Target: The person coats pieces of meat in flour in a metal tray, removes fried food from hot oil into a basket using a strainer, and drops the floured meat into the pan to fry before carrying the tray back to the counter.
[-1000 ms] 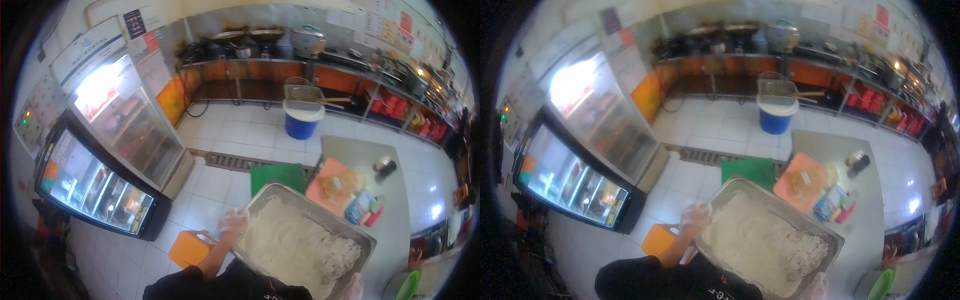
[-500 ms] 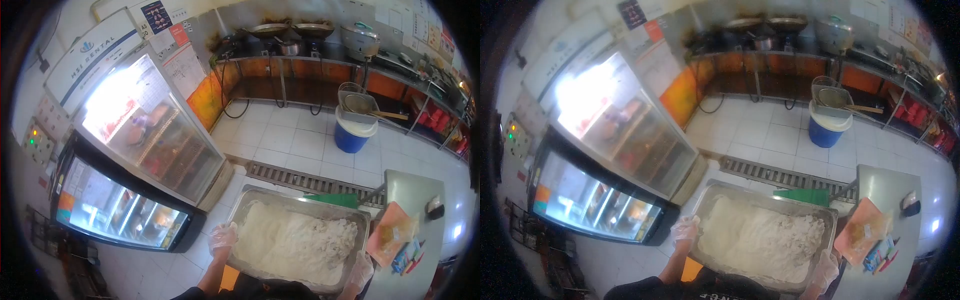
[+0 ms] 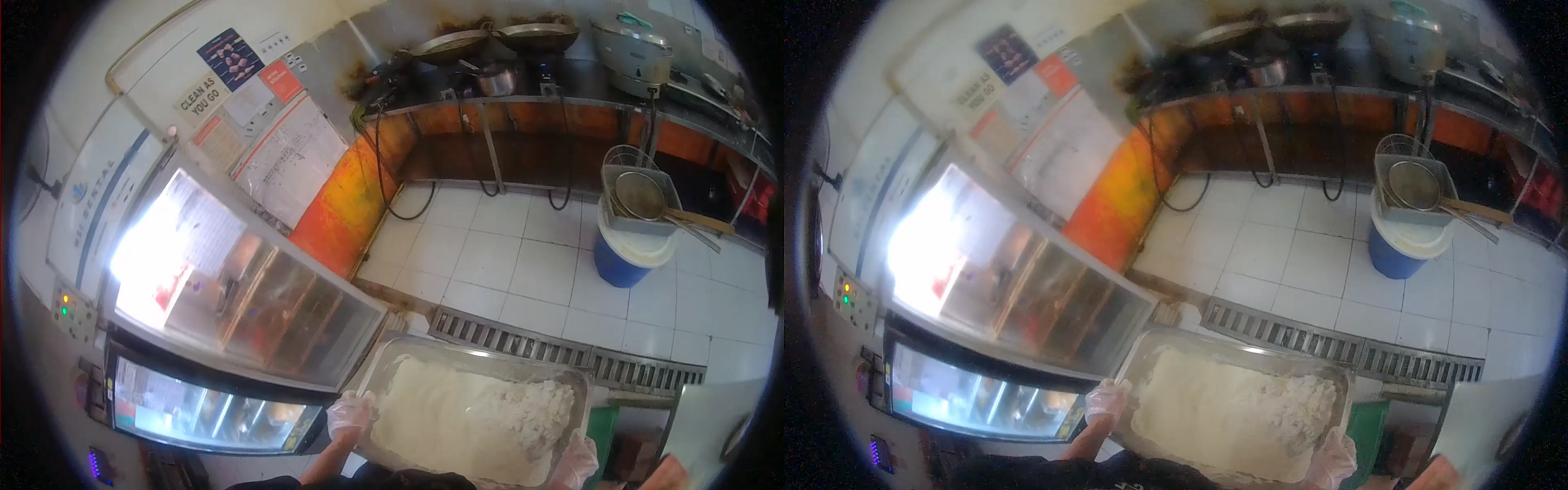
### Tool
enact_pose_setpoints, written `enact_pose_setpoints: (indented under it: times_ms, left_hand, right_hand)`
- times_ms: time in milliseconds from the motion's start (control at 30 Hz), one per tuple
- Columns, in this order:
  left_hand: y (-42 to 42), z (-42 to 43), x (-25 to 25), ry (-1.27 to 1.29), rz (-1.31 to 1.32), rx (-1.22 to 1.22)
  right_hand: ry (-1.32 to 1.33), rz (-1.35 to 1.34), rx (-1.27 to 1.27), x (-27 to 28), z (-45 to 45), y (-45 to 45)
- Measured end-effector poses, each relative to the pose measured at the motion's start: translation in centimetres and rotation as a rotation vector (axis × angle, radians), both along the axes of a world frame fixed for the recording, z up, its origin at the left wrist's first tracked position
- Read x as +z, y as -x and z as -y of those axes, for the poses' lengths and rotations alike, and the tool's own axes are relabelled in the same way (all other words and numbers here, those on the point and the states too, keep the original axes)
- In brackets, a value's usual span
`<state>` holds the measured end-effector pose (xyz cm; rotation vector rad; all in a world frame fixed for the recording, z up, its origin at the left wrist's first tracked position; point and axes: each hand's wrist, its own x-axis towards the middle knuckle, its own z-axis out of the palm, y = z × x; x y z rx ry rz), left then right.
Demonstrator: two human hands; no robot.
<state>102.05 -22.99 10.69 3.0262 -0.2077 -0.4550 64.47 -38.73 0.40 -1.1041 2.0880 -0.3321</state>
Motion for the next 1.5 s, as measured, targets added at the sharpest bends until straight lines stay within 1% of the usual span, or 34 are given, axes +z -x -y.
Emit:
enact_pose_setpoints:
  times_ms: [100,133,167,233,267,300,333,367,433,467,533,567,600,667,700,733,767,800,833,867,933,967,1100,1133,1167,1200,1233,1300,1367,1400,1433,1467,1500]
  left_hand:
    - [-4.8,4.7,-2.4,-0.034,-0.028,0.037]
    - [-6.8,5.0,-0.9,-0.034,-0.076,0.060]
    - [-6.7,8.0,1.0,-0.059,-0.009,0.033]
    - [-7.8,12.5,1.1,-0.031,-0.018,0.008]
    - [-8.7,14.5,1.0,-0.015,-0.024,-0.006]
    - [-10.0,16.1,-0.1,-0.090,-0.014,-0.168]
    - [-11.7,17.4,-2.3,-0.165,0.000,-0.326]
    - [-14.6,17.9,-3.1,-0.236,0.006,-0.482]
    - [-17.6,21.9,-6.8,-0.115,0.059,-0.477]
    - [-18.5,24.4,-7.9,-0.056,0.084,-0.473]
    - [-19.1,32.9,-1.6,-0.192,-0.075,-0.606]
    - [-20.2,34.4,-3.4,-0.153,-0.006,-0.649]
    - [-22.8,37.3,-5.9,-0.102,0.090,-0.690]
    - [-25.6,42.5,-9.5,0.120,0.091,-0.469]
    - [-26.1,45.2,-8.5,0.151,0.091,-0.484]
    - [-26.9,48.3,-6.4,0.180,0.095,-0.502]
    - [-27.8,50.8,-4.2,0.204,0.099,-0.522]
    - [-28.2,52.9,-1.8,0.249,0.080,-0.490]
    - [-28.2,55.0,0.6,0.296,0.059,-0.460]
    - [-28.7,57.1,2.0,0.351,0.037,-0.431]
    - [-30.0,60.9,2.6,0.365,-0.021,-0.276]
    - [-30.5,62.7,2.6,0.368,-0.049,-0.195]
    - [-33.3,68.5,-4.8,0.460,0.077,-0.263]
    - [-33.8,69.9,-5.0,0.476,0.098,-0.286]
    - [-33.7,71.4,-5.0,0.493,0.075,-0.257]
    - [-33.6,72.9,-4.8,0.509,0.053,-0.229]
    - [-33.0,74.8,-1.8,0.519,-0.013,-0.161]
    - [-33.1,77.4,-0.6,0.325,0.004,-0.245]
    - [-34.4,78.4,-4.4,-0.080,0.184,-0.588]
    - [-35.5,78.8,-7.3,0.001,0.224,-0.554]
    - [-36.5,79.7,-10.1,0.091,0.249,-0.525]
    - [-37.6,79.8,-12.2,0.141,0.247,-0.553]
    - [-37.8,80.7,-11.8,0.187,0.240,-0.561]
  right_hand:
    - [-0.031,-0.008,0.089,-0.2,5.7,-3.2]
    - [-0.030,-0.027,0.110,1.5,6.4,-4.5]
    - [-0.041,-0.027,0.131,1.6,7.8,-5.0]
    - [-0.093,-0.053,0.149,2.4,11.3,-6.2]
    - [-0.146,-0.096,0.118,4.1,13.6,-7.4]
    - [-0.200,-0.137,0.088,5.8,15.9,-8.7]
    - [-0.255,-0.176,0.061,7.8,18.3,-10.1]
    - [-0.243,-0.190,0.061,10.4,19.7,-12.3]
    - [-0.148,-0.290,0.103,11.8,24.0,-14.5]
    - [-0.101,-0.341,0.123,12.4,26.2,-15.7]
    - [-0.025,-0.443,0.164,13.3,29.6,-18.2]
    - [0.038,-0.540,0.263,14.0,31.0,-19.1]
    - [0.073,-0.552,0.239,15.1,33.3,-20.8]
    - [0.128,-0.600,0.208,17.5,36.9,-22.8]
    - [0.372,-0.770,0.391,10.2,37.8,-18.5]
    - [0.342,-0.726,0.342,11.7,39.5,-19.9]
    - [0.307,-0.679,0.293,14.5,41.0,-22.1]
    - [0.272,-0.632,0.242,16.0,42.4,-23.8]
    - [0.246,-0.807,0.361,13.7,43.9,-22.5]
    - [0.258,-0.811,0.346,12.1,45.5,-22.1]
    - [0.283,-0.826,0.322,10.3,49.1,-22.0]
    - [0.295,-0.849,0.327,9.9,51.2,-22.4]
    - [0.287,-0.850,0.389,10.4,60.3,-25.5]
    - [0.275,-0.854,0.417,10.8,62.7,-26.4]
    - [0.269,-0.855,0.439,11.2,65.1,-27.0]
    - [0.265,-0.816,0.437,11.9,67.6,-27.6]
    - [0.254,-0.729,0.405,12.8,69.8,-28.5]
    - [0.328,-0.129,0.007,16.6,73.6,-31.8]
    - [0.297,0.083,-0.224,21.1,76.1,-35.9]
    - [0.223,-0.006,-0.252,22.9,77.1,-37.0]
    - [0.214,-0.038,-0.312,23.2,78.5,-36.9]
    - [0.204,-0.075,-0.372,22.0,78.8,-36.4]
    - [0.278,0.060,-0.414,18.3,78.5,-34.6]
